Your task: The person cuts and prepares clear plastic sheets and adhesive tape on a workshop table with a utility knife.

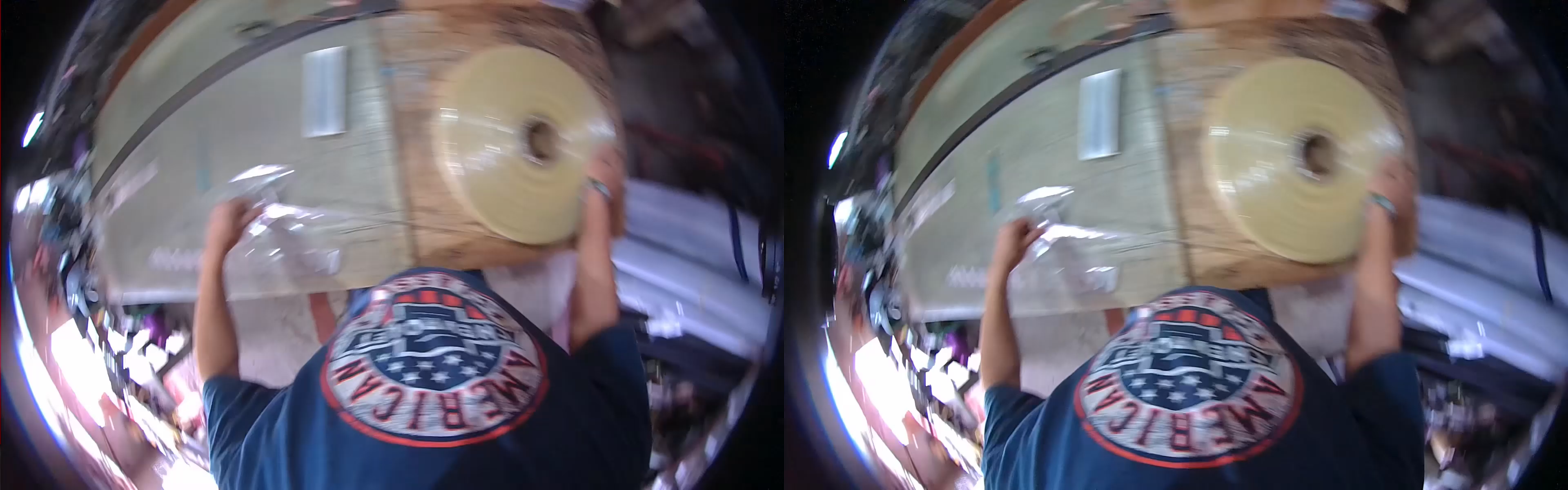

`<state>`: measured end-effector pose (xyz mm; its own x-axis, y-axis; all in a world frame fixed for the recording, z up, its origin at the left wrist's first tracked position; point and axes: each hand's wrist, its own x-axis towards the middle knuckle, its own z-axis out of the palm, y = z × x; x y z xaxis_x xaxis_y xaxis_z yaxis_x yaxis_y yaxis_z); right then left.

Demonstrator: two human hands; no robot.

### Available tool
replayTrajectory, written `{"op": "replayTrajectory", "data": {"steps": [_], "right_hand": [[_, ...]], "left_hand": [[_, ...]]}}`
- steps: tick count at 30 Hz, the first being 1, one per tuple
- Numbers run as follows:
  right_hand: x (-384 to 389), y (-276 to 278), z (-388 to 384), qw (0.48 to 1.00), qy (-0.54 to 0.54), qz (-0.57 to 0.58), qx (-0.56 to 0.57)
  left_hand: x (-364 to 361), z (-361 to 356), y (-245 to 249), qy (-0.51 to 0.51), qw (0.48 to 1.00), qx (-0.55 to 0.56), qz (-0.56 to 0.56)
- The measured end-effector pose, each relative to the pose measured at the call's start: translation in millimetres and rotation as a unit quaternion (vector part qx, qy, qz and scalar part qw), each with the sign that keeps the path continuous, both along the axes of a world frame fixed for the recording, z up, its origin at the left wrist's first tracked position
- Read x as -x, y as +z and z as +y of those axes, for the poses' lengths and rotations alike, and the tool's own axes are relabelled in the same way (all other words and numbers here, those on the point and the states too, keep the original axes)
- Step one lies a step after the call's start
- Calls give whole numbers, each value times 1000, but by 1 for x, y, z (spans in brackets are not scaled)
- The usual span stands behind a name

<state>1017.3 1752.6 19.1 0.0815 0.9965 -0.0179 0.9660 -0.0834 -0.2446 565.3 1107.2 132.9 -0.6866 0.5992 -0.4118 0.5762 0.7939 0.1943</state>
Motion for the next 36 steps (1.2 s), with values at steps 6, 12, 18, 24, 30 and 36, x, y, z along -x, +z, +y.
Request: {"op": "replayTrajectory", "data": {"steps": [6,12,18,24,30,36], "right_hand": [[52,34,-31,914,208,134,-323],[223,163,-341,678,610,383,151],[266,87,-412,574,521,411,480],[215,105,-357,801,554,143,173],[184,124,-344,857,505,-100,16],[319,146,-494,768,625,126,-64]], "left_hand": [[-11,2,11,-17,994,-92,-54],[-38,31,53,-43,946,-228,-228],[-21,35,41,-57,868,-397,-292],[41,-117,22,-36,907,-419,-38],[141,-385,-45,170,910,-266,267],[111,-476,-62,311,868,-207,326]]}}
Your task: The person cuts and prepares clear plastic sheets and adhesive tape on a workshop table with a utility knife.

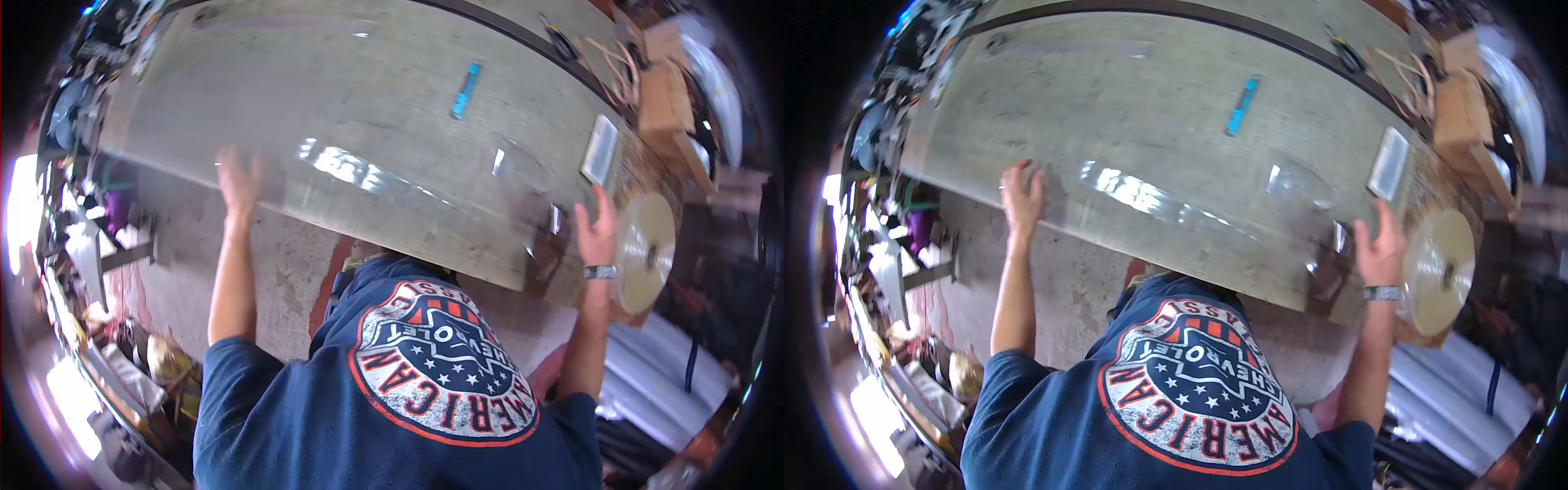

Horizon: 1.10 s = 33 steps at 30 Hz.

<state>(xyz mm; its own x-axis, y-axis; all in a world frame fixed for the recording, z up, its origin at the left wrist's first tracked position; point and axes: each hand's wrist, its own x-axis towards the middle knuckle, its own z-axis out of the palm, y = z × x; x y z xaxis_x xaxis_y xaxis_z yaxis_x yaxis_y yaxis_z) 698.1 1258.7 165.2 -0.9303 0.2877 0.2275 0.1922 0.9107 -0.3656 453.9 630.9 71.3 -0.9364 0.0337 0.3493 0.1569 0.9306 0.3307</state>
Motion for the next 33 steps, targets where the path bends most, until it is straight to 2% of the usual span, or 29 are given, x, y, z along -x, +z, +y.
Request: {"op": "replayTrajectory", "data": {"steps": [1,3,6,11,13,17,19,21,23,24,27,28,31,33], "right_hand": [[23,-8,-41,999,14,16,37],[69,-28,-110,989,104,56,87],[120,-55,-195,971,137,43,190],[154,-68,-310,964,205,-8,171],[160,-72,-342,967,203,-12,156],[198,-73,-401,983,138,-23,119],[214,-69,-434,987,120,-26,103],[252,-74,-466,987,136,-31,75],[258,-72,-491,988,131,-51,61],[266,-68,-505,987,126,-61,79],[285,-73,-529,979,161,-89,90],[290,-69,-535,980,178,-47,79],[311,-59,-544,927,192,-214,240],[320,-68,-551,898,206,-219,321]], "left_hand": [[-4,-7,-5,-3,1000,4,14],[-16,11,26,-49,998,-23,-20],[0,3,32,8,999,-41,-24],[55,-19,34,-37,999,-10,4],[75,-24,35,-92,996,11,-3],[103,-48,18,-274,960,16,-48],[96,-61,10,-319,944,-8,-87],[134,-76,7,-346,935,-33,-72],[128,-80,0,-380,916,-90,-89],[131,-82,13,-393,906,-129,-84],[138,-95,17,-345,837,-274,-325],[140,-104,21,-320,822,-308,-357],[140,-134,20,-270,847,-346,-300],[140,-156,18,-221,834,-412,-292]]}}
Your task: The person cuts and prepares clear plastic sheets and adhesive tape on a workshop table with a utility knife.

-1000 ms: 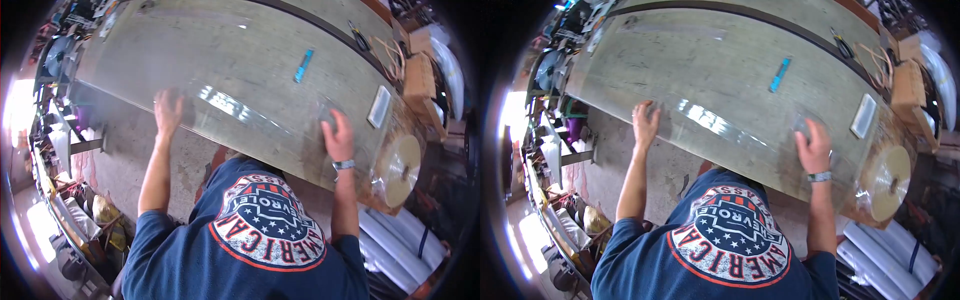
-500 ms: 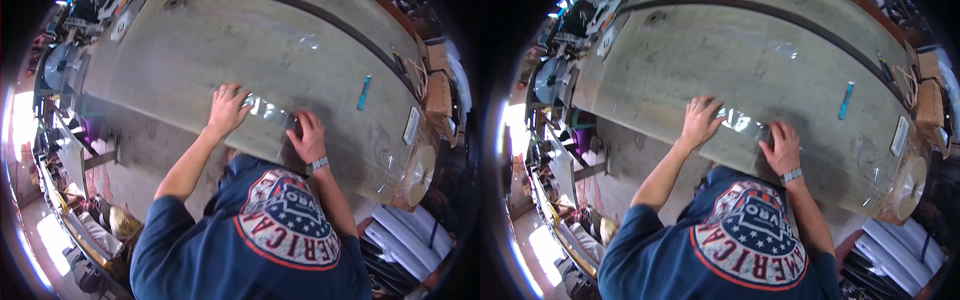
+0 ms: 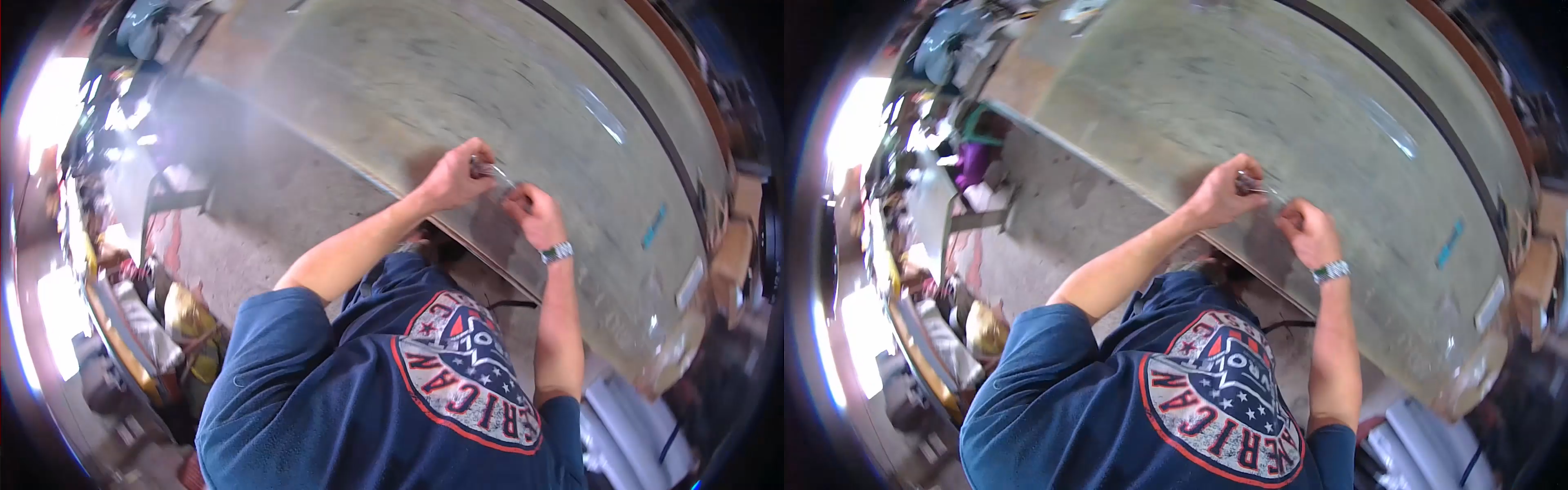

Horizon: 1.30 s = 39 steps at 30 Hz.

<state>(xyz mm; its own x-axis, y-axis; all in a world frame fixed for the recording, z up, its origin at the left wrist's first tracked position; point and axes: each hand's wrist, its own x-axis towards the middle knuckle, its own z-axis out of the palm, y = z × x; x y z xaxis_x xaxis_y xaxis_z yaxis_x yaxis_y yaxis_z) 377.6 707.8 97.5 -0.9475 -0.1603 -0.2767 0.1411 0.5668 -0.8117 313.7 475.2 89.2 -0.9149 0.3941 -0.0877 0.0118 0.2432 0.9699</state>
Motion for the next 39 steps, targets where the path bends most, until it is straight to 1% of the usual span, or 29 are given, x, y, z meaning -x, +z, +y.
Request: {"op": "replayTrajectory", "data": {"steps": [1,3,4,5,8,11,14,16,17,20,21,22,24,25,29,31,36,39], "right_hand": [[8,-5,-7,997,-9,-24,69],[23,-12,-22,976,-48,-79,197],[27,-11,-32,976,-51,-84,193],[32,-3,-41,977,-53,-91,185],[49,4,-68,981,-45,-113,152],[60,-3,-87,982,-43,-126,133],[69,2,-118,979,-63,-149,121],[74,-1,-140,976,-77,-164,121],[77,-2,-152,975,-87,-163,123],[85,-5,-185,972,-100,-168,127],[89,0,-196,971,-102,-186,109],[90,0,-204,971,-103,-190,101],[94,3,-214,972,-104,-192,85],[96,5,-217,973,-99,-198,61],[96,2,-221,967,-105,-226,45],[96,-1,-218,965,-111,-230,58],[96,0,-220,961,-124,-241,47],[94,1,-216,961,-123,-245,42]], "left_hand": [[4,-12,5,25,999,0,-20],[19,-43,4,97,994,-38,-19],[22,-55,1,122,990,-64,-27],[30,-75,14,138,988,-55,-52],[63,-139,13,211,973,-72,-61],[100,-213,9,213,969,-89,-89],[137,-287,6,233,966,-76,-88],[158,-335,11,224,973,20,-55],[167,-353,9,254,966,8,-42],[188,-402,4,276,946,161,50],[192,-410,7,289,942,171,24],[194,-417,3,285,927,232,78],[197,-427,-4,272,878,344,192],[199,-430,-10,287,892,321,137],[197,-443,-26,319,908,242,120],[198,-445,-26,318,911,237,114],[199,-450,-29,301,927,209,86],[198,-449,-27,299,925,215,95]]}}
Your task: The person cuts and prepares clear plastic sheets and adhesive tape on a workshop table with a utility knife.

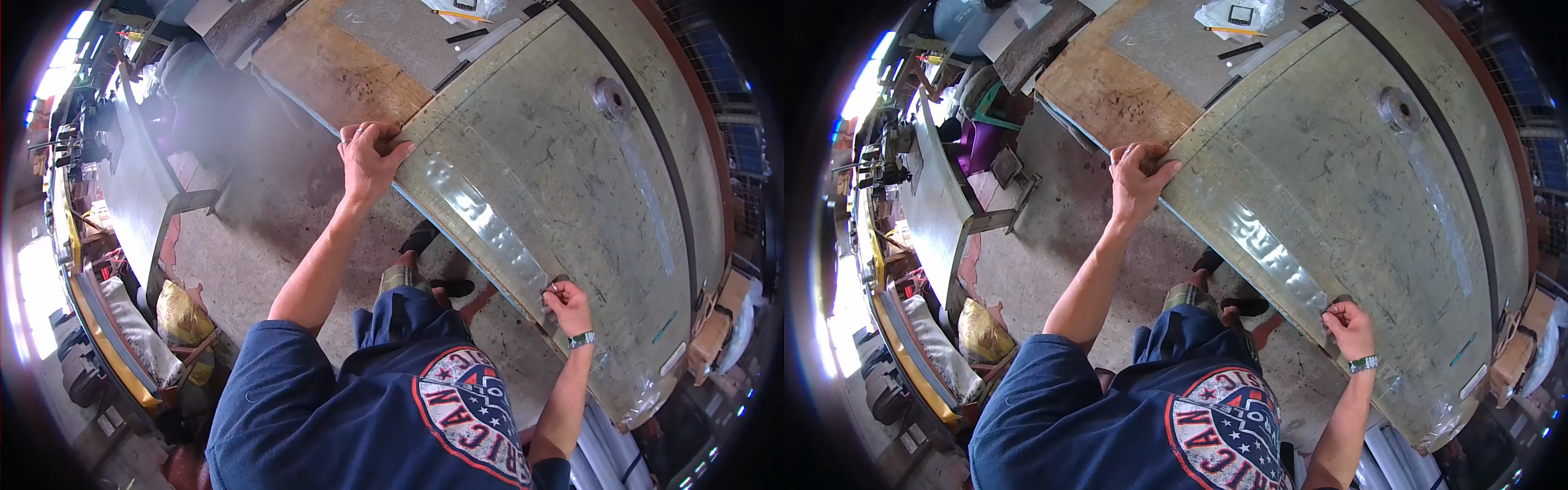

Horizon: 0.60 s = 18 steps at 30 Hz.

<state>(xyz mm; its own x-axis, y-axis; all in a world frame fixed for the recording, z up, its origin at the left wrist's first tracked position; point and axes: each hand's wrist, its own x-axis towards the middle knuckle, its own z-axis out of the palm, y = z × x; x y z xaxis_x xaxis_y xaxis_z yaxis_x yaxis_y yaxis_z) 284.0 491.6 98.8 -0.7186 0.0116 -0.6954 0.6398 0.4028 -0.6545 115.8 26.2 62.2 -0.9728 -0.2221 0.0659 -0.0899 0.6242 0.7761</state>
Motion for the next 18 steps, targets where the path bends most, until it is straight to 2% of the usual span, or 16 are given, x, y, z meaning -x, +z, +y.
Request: {"op": "replayTrajectory", "data": {"steps": [6,7,8,9,10,11,12,13,15,18], "right_hand": [[-14,5,19,999,3,10,-41],[-19,1,25,998,2,20,-56],[-26,-8,40,999,27,41,-15],[-19,9,27,990,75,97,-68],[-24,14,40,989,99,50,-98],[-39,11,60,976,148,81,-140],[-53,15,75,989,89,56,-105],[-67,13,91,997,44,32,-58],[-86,19,119,995,13,24,-96],[-106,20,145,996,-26,9,-89]], "left_hand": [[-1,5,3,19,1000,-6,20],[-1,5,1,23,999,24,40],[0,-4,-9,15,999,26,18],[1,-22,-18,-19,998,53,4],[3,-30,-39,-46,993,-84,75],[0,-11,4,-40,999,-21,-13],[7,-12,-11,-32,999,26,12],[10,-19,-22,-47,998,-27,15],[20,-27,-36,-27,999,-31,-20],[23,-36,-33,-37,998,-47,-26]]}}
